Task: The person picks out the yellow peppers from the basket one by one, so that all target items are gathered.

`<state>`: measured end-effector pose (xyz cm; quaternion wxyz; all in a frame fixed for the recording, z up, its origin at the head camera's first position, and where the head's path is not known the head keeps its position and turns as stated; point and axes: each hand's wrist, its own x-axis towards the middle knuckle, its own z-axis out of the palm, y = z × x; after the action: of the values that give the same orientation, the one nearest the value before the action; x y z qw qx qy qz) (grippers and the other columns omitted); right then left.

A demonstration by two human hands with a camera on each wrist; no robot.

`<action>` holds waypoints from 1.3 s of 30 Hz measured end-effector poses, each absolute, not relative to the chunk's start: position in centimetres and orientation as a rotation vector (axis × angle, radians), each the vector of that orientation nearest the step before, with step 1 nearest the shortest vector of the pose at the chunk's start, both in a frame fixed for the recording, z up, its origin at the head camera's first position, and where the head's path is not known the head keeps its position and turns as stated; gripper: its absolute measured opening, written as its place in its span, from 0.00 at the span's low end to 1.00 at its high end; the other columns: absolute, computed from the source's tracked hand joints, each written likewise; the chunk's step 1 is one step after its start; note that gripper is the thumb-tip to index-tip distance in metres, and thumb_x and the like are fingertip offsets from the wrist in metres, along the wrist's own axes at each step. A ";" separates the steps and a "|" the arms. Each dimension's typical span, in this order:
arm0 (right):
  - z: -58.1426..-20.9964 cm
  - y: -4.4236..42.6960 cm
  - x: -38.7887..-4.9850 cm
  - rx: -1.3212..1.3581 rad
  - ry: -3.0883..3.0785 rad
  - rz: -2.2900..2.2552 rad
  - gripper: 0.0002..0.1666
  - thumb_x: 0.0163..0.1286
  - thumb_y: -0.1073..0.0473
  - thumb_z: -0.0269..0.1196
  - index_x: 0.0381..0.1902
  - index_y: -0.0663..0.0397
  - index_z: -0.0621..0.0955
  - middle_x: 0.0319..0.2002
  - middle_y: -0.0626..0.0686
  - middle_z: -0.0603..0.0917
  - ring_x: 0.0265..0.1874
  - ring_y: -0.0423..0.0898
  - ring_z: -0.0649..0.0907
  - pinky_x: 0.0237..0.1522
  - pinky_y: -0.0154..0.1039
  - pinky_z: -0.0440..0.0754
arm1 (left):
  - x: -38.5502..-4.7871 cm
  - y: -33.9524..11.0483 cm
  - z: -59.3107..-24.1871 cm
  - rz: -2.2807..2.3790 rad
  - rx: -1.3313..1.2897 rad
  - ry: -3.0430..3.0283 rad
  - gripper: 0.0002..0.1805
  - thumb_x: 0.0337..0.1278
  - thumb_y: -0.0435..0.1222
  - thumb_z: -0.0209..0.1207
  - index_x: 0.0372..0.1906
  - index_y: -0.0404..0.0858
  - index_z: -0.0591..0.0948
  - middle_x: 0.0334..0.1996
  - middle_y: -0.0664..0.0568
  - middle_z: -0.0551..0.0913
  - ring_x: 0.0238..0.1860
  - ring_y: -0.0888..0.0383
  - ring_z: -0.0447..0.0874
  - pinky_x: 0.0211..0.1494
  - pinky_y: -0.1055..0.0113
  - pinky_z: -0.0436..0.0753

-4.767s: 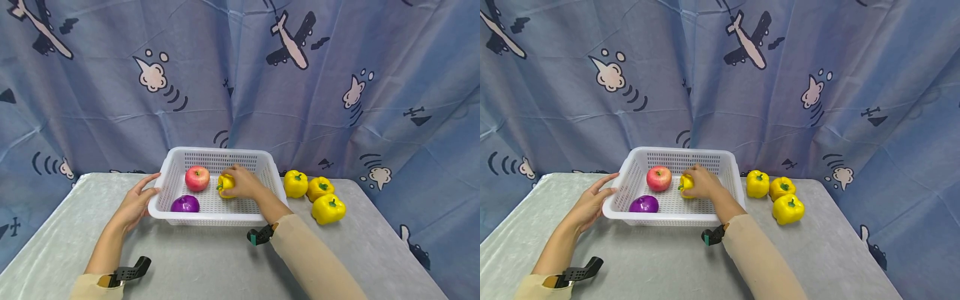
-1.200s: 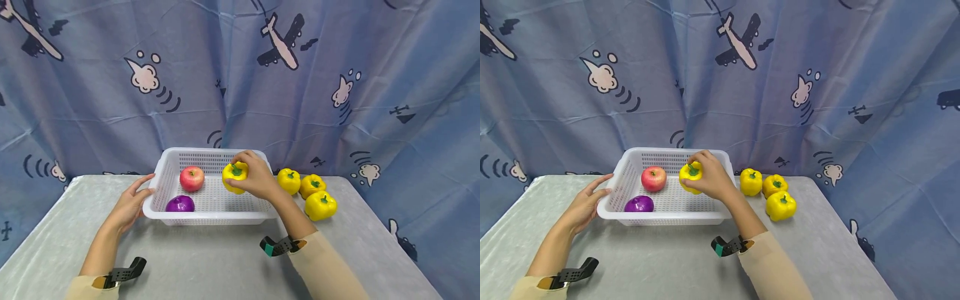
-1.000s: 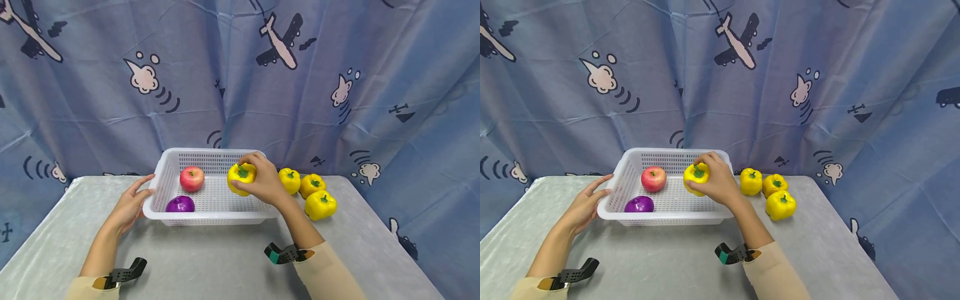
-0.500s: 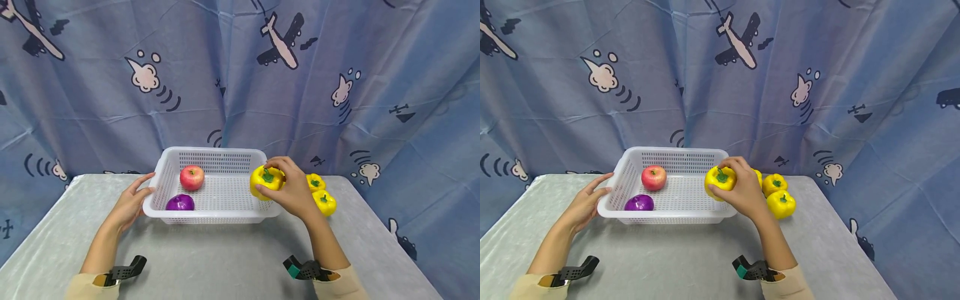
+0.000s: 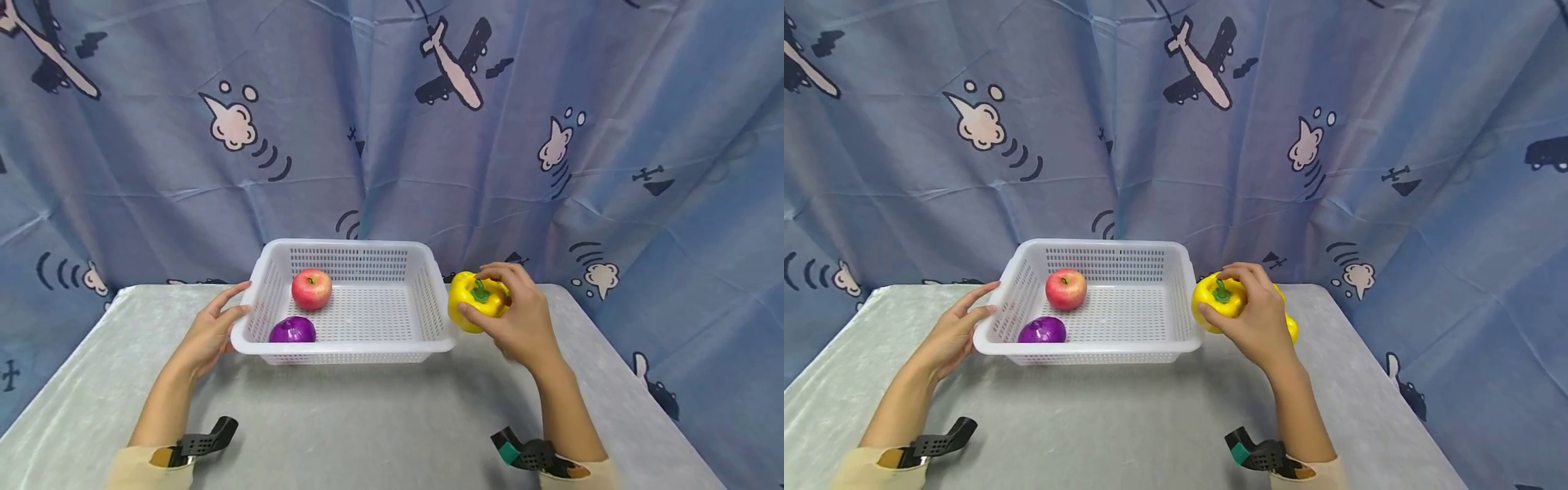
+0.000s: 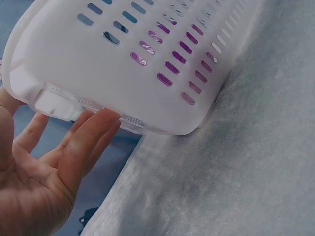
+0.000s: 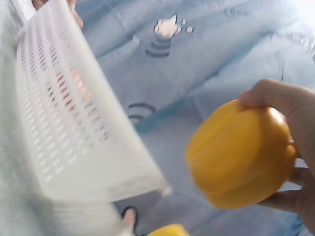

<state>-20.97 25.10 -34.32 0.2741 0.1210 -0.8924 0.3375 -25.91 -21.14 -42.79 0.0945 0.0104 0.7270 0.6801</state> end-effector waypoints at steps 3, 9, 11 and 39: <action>-35.2 25.9 -21.4 0.241 -2.380 0.925 0.28 0.54 0.59 0.77 0.51 0.61 0.80 0.55 0.60 0.79 0.53 0.56 0.81 0.51 0.59 0.86 | -25.8 -21.2 -43.0 2.018 0.025 2.157 0.35 0.76 0.48 0.53 0.80 0.57 0.55 0.65 0.46 0.68 0.45 0.67 0.85 0.42 0.61 0.89; -36.6 27.2 -22.3 0.110 -2.395 0.907 0.27 0.56 0.56 0.76 0.51 0.59 0.81 0.54 0.59 0.78 0.54 0.57 0.81 0.53 0.53 0.86 | -26.0 -21.2 -43.0 2.015 0.032 2.153 0.34 0.75 0.48 0.54 0.80 0.58 0.56 0.58 0.57 0.72 0.45 0.67 0.86 0.42 0.61 0.89; -37.0 27.5 -22.5 0.089 -2.408 0.889 0.27 0.56 0.55 0.77 0.52 0.58 0.81 0.54 0.59 0.78 0.55 0.57 0.81 0.54 0.48 0.86 | -26.0 -21.2 -42.9 2.012 0.028 2.151 0.35 0.75 0.48 0.54 0.80 0.58 0.55 0.59 0.55 0.71 0.45 0.67 0.85 0.42 0.61 0.89; -41.4 27.8 -24.0 0.103 -2.569 0.890 0.29 0.54 0.54 0.77 0.49 0.62 0.79 0.54 0.63 0.79 0.56 0.62 0.78 0.61 0.63 0.75 | -26.0 -20.9 -42.8 2.002 0.019 2.162 0.34 0.76 0.47 0.52 0.81 0.56 0.54 0.73 0.37 0.59 0.45 0.67 0.85 0.43 0.60 0.89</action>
<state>-23.99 27.83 -41.43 0.2090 0.0370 -0.9234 0.3199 -26.01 -20.94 -42.75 0.0971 0.0065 0.7303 0.6762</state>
